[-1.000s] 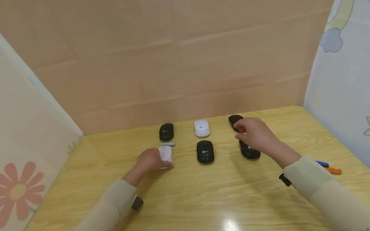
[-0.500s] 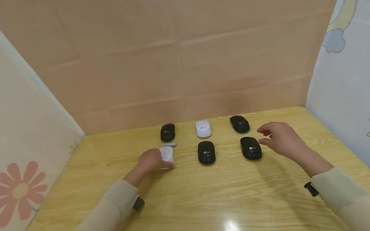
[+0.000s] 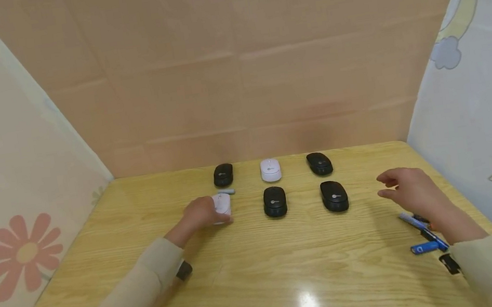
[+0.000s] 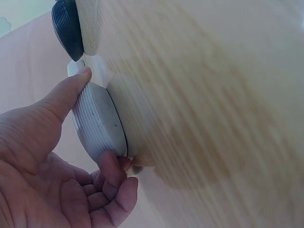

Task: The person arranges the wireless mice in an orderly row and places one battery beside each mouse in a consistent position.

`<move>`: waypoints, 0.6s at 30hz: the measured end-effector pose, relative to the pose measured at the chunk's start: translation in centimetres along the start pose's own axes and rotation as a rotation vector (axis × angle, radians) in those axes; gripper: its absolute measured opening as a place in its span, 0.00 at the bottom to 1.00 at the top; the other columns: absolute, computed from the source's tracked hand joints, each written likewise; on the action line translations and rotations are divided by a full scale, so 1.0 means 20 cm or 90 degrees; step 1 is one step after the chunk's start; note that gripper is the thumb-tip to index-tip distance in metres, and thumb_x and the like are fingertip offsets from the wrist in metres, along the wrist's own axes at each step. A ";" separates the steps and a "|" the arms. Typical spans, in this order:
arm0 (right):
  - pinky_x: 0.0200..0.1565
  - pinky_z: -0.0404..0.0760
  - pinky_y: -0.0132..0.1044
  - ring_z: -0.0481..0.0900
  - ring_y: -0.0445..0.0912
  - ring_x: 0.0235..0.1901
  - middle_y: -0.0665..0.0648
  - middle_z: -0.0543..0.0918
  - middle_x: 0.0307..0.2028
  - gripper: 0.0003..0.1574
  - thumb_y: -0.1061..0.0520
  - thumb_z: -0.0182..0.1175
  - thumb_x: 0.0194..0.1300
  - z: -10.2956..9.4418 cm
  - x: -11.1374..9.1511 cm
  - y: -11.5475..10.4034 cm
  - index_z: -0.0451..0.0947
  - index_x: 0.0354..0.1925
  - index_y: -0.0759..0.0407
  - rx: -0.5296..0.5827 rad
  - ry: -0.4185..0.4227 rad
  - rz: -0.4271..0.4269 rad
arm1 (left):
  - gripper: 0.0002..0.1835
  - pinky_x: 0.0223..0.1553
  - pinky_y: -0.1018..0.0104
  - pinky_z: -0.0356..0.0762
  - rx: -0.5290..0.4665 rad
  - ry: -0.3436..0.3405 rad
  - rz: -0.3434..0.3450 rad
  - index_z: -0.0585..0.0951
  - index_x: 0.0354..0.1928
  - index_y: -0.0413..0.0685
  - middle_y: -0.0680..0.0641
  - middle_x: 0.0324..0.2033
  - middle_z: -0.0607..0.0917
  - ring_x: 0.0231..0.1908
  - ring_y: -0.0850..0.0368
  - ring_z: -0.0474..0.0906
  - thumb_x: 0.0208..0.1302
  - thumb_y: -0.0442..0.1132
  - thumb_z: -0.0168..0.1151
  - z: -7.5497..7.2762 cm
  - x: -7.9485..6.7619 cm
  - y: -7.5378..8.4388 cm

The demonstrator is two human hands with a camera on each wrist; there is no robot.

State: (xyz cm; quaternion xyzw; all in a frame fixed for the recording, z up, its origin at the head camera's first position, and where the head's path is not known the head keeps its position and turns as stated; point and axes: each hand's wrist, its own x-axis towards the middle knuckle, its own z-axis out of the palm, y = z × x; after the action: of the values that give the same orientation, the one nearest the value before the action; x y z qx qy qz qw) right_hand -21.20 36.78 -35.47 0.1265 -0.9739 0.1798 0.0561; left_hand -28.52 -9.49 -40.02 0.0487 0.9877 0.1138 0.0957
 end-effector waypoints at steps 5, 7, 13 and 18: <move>0.37 0.78 0.56 0.80 0.65 0.40 0.72 0.82 0.41 0.25 0.57 0.66 0.62 -0.01 -0.07 0.12 0.76 0.50 0.75 -0.016 -0.019 0.025 | 0.32 0.23 0.65 0.66 0.002 -0.003 -0.002 0.77 0.36 0.41 0.48 0.26 0.76 0.25 0.55 0.69 0.47 0.63 0.74 0.00 0.00 0.00; 0.37 0.77 0.57 0.80 0.65 0.39 0.70 0.83 0.39 0.24 0.58 0.66 0.61 -0.02 -0.10 0.16 0.76 0.49 0.75 -0.022 -0.027 0.032 | 0.32 0.23 0.64 0.66 0.003 -0.004 0.000 0.77 0.37 0.41 0.48 0.26 0.76 0.25 0.55 0.69 0.47 0.63 0.74 0.00 0.00 0.01; 0.38 0.76 0.58 0.79 0.66 0.39 0.71 0.82 0.39 0.23 0.60 0.66 0.61 -0.06 -0.15 0.27 0.76 0.46 0.78 -0.040 -0.067 0.049 | 0.33 0.23 0.64 0.66 0.005 -0.002 -0.010 0.77 0.37 0.41 0.48 0.26 0.76 0.25 0.55 0.69 0.47 0.64 0.74 0.00 0.01 0.01; 0.38 0.76 0.57 0.78 0.68 0.39 0.72 0.82 0.39 0.25 0.59 0.67 0.60 -0.07 -0.17 0.33 0.75 0.46 0.80 -0.048 -0.110 0.074 | 0.34 0.24 0.64 0.66 0.010 -0.006 -0.018 0.78 0.39 0.41 0.48 0.27 0.76 0.26 0.55 0.69 0.47 0.65 0.73 0.00 0.03 0.00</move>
State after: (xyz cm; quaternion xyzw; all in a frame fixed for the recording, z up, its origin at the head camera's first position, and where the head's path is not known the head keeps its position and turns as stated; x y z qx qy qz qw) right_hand -19.48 43.98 -36.87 0.0829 -0.9868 0.1346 -0.0340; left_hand -29.03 -9.34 -40.12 0.0363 0.9887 0.1042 0.1017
